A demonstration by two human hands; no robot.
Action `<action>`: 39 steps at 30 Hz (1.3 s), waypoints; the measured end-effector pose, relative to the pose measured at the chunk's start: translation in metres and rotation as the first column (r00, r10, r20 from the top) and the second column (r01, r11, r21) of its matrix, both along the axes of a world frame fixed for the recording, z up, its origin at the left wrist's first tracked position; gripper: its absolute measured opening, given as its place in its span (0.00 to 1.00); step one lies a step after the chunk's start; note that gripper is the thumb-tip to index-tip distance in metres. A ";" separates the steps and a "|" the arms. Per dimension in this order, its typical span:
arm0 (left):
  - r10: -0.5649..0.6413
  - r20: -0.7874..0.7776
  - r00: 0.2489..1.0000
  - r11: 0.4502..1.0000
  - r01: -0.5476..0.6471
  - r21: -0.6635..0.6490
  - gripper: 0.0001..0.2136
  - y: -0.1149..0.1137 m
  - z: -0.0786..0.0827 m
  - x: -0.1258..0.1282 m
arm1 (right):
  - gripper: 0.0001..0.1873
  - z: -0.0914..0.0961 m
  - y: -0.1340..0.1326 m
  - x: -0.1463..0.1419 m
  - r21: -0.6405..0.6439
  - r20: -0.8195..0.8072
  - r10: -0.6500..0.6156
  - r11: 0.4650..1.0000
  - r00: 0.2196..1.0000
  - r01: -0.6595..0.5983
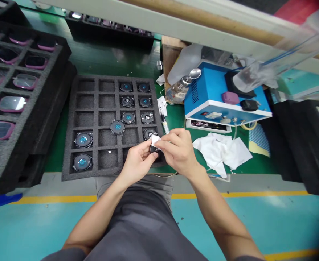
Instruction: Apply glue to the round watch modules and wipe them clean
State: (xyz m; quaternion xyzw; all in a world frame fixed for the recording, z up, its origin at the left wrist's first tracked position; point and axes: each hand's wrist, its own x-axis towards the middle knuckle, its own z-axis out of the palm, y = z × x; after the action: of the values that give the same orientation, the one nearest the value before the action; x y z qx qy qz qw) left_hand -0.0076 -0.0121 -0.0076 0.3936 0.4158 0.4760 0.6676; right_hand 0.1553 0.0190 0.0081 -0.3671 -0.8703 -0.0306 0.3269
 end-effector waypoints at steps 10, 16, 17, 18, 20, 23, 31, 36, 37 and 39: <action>0.061 0.128 0.990 0.992 -0.047 -0.115 0.25 0.001 0.003 -0.003 | 0.04 0.006 -0.006 0.006 -0.128 -0.392 -0.215 0.976 0.894 0.178; 0.025 0.067 0.997 0.999 -0.023 -0.039 0.20 0.003 0.005 -0.003 | 0.04 0.010 -0.008 -0.018 -0.356 -0.328 -0.166 0.933 0.930 0.041; 0.031 0.055 0.998 0.999 -0.029 -0.031 0.20 0.003 0.005 -0.003 | 0.04 0.009 -0.005 -0.021 -0.413 -0.349 -0.198 0.910 0.916 0.039; 0.045 0.055 0.997 0.999 -0.043 -0.031 0.21 0.002 0.005 -0.004 | 0.04 0.008 -0.003 -0.022 -0.459 -0.368 -0.236 0.888 0.899 0.045; 0.076 0.086 0.993 0.996 -0.072 -0.056 0.22 0.001 0.004 -0.005 | 0.06 0.006 0.003 -0.018 -0.498 -0.391 -0.334 0.860 0.857 0.108; 0.114 0.163 0.980 0.989 -0.096 -0.116 0.22 0.001 0.005 -0.007 | 0.05 0.003 0.006 -0.002 -0.521 -0.441 -0.497 0.820 0.747 0.238; 0.128 0.199 0.972 0.982 -0.097 -0.160 0.23 0.006 0.007 -0.006 | 0.04 0.009 -0.014 -0.003 -0.551 -0.493 -0.341 0.834 0.800 0.015; 0.062 0.130 0.990 0.996 -0.052 -0.078 0.21 0.006 0.004 -0.006 | 0.05 0.016 0.008 -0.025 -0.493 -0.484 -0.290 0.870 0.825 0.016; 0.080 0.128 0.988 0.995 -0.072 -0.068 0.20 0.007 0.005 -0.006 | 0.05 0.018 0.015 -0.025 -0.475 -0.492 -0.312 0.879 0.812 0.050; 0.140 0.149 0.979 0.989 -0.131 -0.065 0.19 0.011 0.007 -0.007 | 0.05 0.023 0.024 -0.019 -0.462 -0.534 -0.390 0.878 0.751 0.127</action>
State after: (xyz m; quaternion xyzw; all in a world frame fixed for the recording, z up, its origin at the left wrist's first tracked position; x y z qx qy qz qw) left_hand -0.0142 -0.0016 -0.0004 0.3081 0.4019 0.5377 0.6742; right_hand 0.1360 0.0430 0.0315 -0.5347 -0.6434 0.2209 0.5014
